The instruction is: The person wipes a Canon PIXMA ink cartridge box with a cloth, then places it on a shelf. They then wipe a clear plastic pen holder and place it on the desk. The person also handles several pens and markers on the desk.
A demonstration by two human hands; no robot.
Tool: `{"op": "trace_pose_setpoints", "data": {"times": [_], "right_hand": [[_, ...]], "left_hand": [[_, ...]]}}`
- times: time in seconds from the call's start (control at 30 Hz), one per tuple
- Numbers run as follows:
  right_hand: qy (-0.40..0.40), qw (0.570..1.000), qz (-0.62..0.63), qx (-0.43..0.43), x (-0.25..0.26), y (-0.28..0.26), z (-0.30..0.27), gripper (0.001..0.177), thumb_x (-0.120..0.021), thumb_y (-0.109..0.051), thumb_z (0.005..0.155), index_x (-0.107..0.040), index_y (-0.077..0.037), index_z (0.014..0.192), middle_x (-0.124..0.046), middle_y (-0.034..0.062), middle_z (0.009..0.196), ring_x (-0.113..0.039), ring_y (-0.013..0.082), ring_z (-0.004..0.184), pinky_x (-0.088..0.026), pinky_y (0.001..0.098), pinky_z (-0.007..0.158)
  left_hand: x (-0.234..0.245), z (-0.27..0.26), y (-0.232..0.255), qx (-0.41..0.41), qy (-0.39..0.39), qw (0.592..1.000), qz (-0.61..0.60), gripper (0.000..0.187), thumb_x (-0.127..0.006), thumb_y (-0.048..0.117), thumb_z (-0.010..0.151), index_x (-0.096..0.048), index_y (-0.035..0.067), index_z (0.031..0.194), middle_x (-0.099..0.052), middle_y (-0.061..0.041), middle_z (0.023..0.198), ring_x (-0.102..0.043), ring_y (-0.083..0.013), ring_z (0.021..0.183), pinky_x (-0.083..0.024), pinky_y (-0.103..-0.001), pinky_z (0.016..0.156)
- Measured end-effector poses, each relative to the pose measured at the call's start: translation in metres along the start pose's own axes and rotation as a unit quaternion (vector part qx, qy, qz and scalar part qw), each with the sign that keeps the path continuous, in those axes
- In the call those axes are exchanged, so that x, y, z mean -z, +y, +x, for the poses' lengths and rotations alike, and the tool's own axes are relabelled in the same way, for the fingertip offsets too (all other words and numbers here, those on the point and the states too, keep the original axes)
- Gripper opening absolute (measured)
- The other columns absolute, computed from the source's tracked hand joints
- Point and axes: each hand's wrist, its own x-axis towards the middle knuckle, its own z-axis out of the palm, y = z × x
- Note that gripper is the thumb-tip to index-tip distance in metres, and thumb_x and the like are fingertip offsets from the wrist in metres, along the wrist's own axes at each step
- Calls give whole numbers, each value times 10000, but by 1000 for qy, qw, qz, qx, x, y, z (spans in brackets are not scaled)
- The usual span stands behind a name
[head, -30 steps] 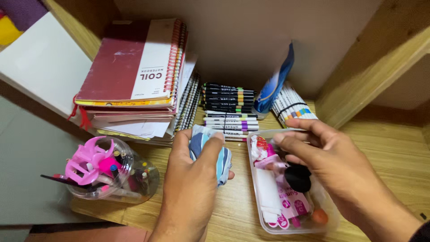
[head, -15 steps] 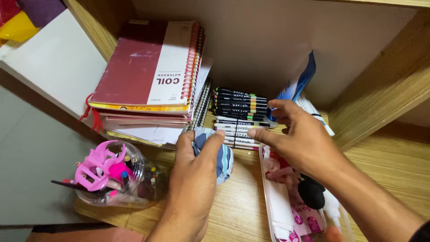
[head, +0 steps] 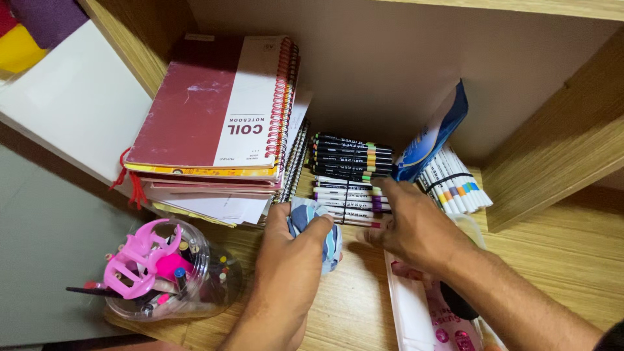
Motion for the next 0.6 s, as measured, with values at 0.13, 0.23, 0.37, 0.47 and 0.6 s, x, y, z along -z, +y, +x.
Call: {"op": "trace_pose_setpoints", "data": {"times": [0.13, 0.23, 0.37, 0.47, 0.6], "right_hand": [[5, 999, -48, 18, -6, 6, -6, 811, -868, -221, 759, -481, -107, 1463, -566, 159, 1353, -604, 338, 1200, -502, 413, 1022], [8, 996, -83, 26, -12, 16, -7, 825, -860, -181, 751, -464, -101, 1470, -546, 168, 1368, -586, 362, 1208, -485, 434, 1037], [46, 987, -138, 74, -12, 27, -7, 798, -672, 77, 724, -426, -26, 1476, -509, 265, 1394, -566, 426, 1219, -484, 467, 1026], [18, 997, -64, 32, -6, 27, -7, 876, -807, -110, 744, -394, -64, 1515, -506, 251, 1392, -549, 412, 1198, -484, 472, 986], [86, 992, -50, 72, -10, 14, 5, 585, -748, -220, 851, -574, -127, 1402, -569, 228, 1257, -619, 397, 1070, -525, 473, 928]], "left_hand": [[1, 0, -2, 12, -3, 1000, 2, 334, -693, 216, 859, -586, 98, 1153, -658, -37, 842, -598, -114, 693, -511, -295, 627], [0, -1, -4, 13, -17, 1000, 5, 297, -689, 221, 875, -598, 68, 1112, -653, -45, 829, -588, -114, 680, -503, -291, 614], [0, 2, -7, 31, -19, 999, 6, 263, -681, 215, 884, -591, 86, 1095, -632, -48, 804, -577, -123, 642, -509, -298, 581], [2, 3, -10, 48, -49, 998, -13, 213, -670, 216, 899, -590, 75, 1037, -606, -51, 726, -561, -136, 572, -494, -304, 537], [2, 7, -14, 49, -91, 994, -24, 235, -678, 290, 936, -622, 62, 931, -514, -7, 608, -456, -118, 474, -387, -303, 446]]}}
